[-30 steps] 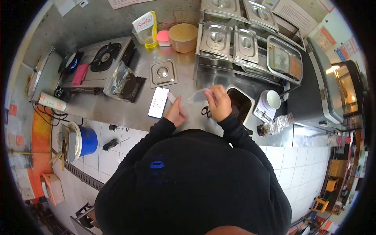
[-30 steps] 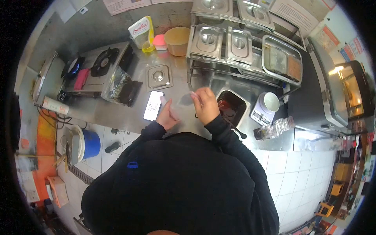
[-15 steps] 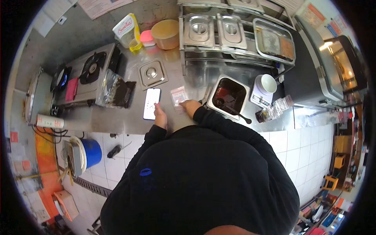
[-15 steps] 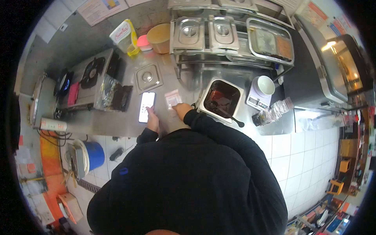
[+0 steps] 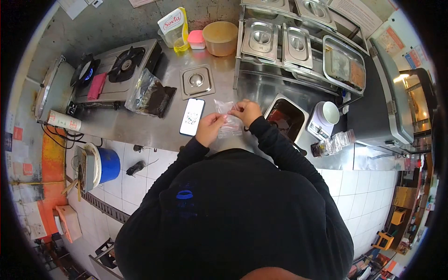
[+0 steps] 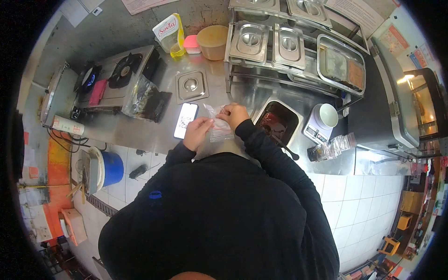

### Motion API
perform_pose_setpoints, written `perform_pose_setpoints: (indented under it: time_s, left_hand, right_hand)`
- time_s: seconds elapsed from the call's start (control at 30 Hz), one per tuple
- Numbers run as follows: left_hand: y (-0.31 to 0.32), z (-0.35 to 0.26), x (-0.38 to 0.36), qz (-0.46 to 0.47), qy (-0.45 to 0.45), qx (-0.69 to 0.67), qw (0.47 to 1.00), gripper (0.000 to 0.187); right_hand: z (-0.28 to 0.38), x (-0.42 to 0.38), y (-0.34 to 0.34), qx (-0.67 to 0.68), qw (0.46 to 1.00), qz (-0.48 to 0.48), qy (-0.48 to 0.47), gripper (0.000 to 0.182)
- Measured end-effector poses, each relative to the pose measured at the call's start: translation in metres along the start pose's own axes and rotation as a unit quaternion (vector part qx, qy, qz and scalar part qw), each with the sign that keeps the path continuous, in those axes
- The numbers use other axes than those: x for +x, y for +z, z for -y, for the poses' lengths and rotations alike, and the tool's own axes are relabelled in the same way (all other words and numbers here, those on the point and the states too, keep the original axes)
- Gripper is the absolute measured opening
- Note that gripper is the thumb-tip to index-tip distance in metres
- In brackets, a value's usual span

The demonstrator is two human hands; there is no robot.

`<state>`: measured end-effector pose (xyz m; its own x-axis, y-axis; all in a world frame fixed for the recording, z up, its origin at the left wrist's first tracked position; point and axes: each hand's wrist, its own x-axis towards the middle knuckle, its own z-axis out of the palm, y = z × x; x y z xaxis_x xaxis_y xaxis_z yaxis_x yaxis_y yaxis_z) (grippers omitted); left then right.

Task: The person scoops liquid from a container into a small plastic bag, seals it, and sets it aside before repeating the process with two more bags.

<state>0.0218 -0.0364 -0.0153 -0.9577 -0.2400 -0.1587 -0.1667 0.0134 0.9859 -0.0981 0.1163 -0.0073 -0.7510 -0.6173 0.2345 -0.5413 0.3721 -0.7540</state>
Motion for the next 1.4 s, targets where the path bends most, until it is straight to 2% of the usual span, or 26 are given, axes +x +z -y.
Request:
perform_pose_setpoints:
  time_s: [0.07,0.13,0.17,0.23,0.27,0.33,0.37,0.43,0.47,0.53,0.57,0.67,0.83,0.97,1.03,1.07,1.1,1.13,1.17,1.2,1.27,1.3,1.37,1.4]
  left_hand:
    - [0.007,-0.011,0.005,0.01,0.03,-0.012,0.999,0.028]
    - [0.014,-0.02,0.01,0.008,0.015,-0.051,0.999,0.027]
    - [0.016,-0.024,0.013,0.007,0.009,-0.07,0.997,0.026]
    - [0.017,-0.019,0.019,0.017,0.058,-0.048,0.997,0.023]
    - [0.017,-0.016,0.021,0.022,0.08,-0.038,0.996,0.023]
    - [0.015,-0.033,0.018,0.013,0.041,0.059,0.997,0.021]
    - [0.014,-0.04,0.016,0.009,0.022,0.108,0.994,0.02]
    - [0.014,-0.032,0.02,0.025,0.042,0.034,0.998,0.019]
    - [0.014,-0.029,0.021,0.033,0.052,-0.003,0.998,0.019]
    - [0.02,-0.034,0.017,-0.014,0.075,-0.076,0.994,0.019]
    - [0.023,-0.037,0.014,-0.038,0.086,-0.112,0.989,0.02]
    - [0.03,-0.057,0.001,-0.016,0.091,-0.101,0.991,0.019]
    - [0.03,-0.063,0.005,0.063,0.096,-0.008,0.993,0.021]
    - [0.037,-0.065,0.011,0.107,0.101,-0.035,0.988,0.02]
    - [0.045,-0.083,0.007,0.064,0.236,0.209,0.947,0.017]
    - [0.05,-0.089,0.006,0.04,0.299,0.326,0.896,0.016]
    - [0.055,-0.089,0.009,-0.008,0.348,0.356,0.867,0.013]
    - [0.056,-0.091,0.011,-0.015,0.356,0.387,0.85,0.013]
    - [0.056,-0.093,0.015,-0.023,0.365,0.418,0.832,0.013]
    - [0.057,-0.097,0.019,-0.033,0.374,0.447,0.812,0.013]
    - [0.061,-0.103,0.022,-0.019,0.387,0.444,0.808,0.014]
    - [0.064,-0.108,0.021,-0.011,0.393,0.443,0.806,0.015]
    - [0.064,-0.128,0.016,0.072,0.44,0.372,0.814,0.02]
    - [0.066,-0.137,0.014,0.114,0.461,0.335,0.814,0.025]
  right_hand:
    - [0.001,0.004,-0.003,-0.004,0.999,-0.022,-0.023,0.021]
    - [0.003,0.01,-0.004,0.003,0.997,-0.045,-0.055,0.021]
    - [0.005,0.009,-0.006,0.012,0.999,-0.033,-0.038,0.022]
    - [0.02,0.006,-0.015,0.029,1.0,-0.008,-0.004,0.023]
    - [0.021,0.006,-0.017,0.008,0.999,-0.004,-0.033,0.022]
    - [0.022,0.002,-0.02,-0.031,0.996,0.007,-0.087,0.02]
    - [0.023,-0.001,-0.021,-0.019,0.996,0.009,-0.085,0.018]
    - [0.028,-0.006,-0.024,0.003,0.996,0.013,-0.083,0.016]
    - [0.029,-0.009,-0.025,0.052,0.998,0.016,-0.041,0.016]
    - [0.029,-0.014,-0.027,0.151,0.987,0.025,0.043,0.018]
    - [0.028,-0.015,-0.028,0.181,0.982,0.021,0.047,0.018]
    - [0.024,-0.02,-0.032,0.238,0.969,0.024,0.064,0.018]
    - [0.033,-0.029,-0.051,0.237,0.966,0.048,0.095,0.015]
    - [0.044,-0.037,-0.072,0.38,0.91,0.088,0.139,0.017]
    - [0.039,-0.042,-0.07,0.407,0.896,0.082,0.159,0.015]
    - [0.035,-0.043,-0.07,0.251,0.964,0.016,0.087,0.013]
    - [0.035,-0.045,-0.071,0.085,0.995,-0.051,0.012,0.011]
    - [0.034,-0.047,-0.073,-0.086,0.988,-0.116,-0.062,0.009]
    - [0.034,-0.049,-0.079,-0.075,0.989,-0.118,-0.042,0.006]
    - [0.038,-0.048,-0.084,-0.071,0.985,-0.143,-0.067,0.005]
    - [0.046,-0.049,-0.088,-0.06,0.974,-0.188,-0.112,0.005]
    - [0.048,-0.051,-0.092,-0.061,0.973,-0.176,-0.134,0.002]
    - [0.05,-0.053,-0.104,-0.064,0.97,-0.152,-0.176,0.006]
    - [0.051,-0.056,-0.112,-0.052,0.981,-0.123,-0.143,0.011]
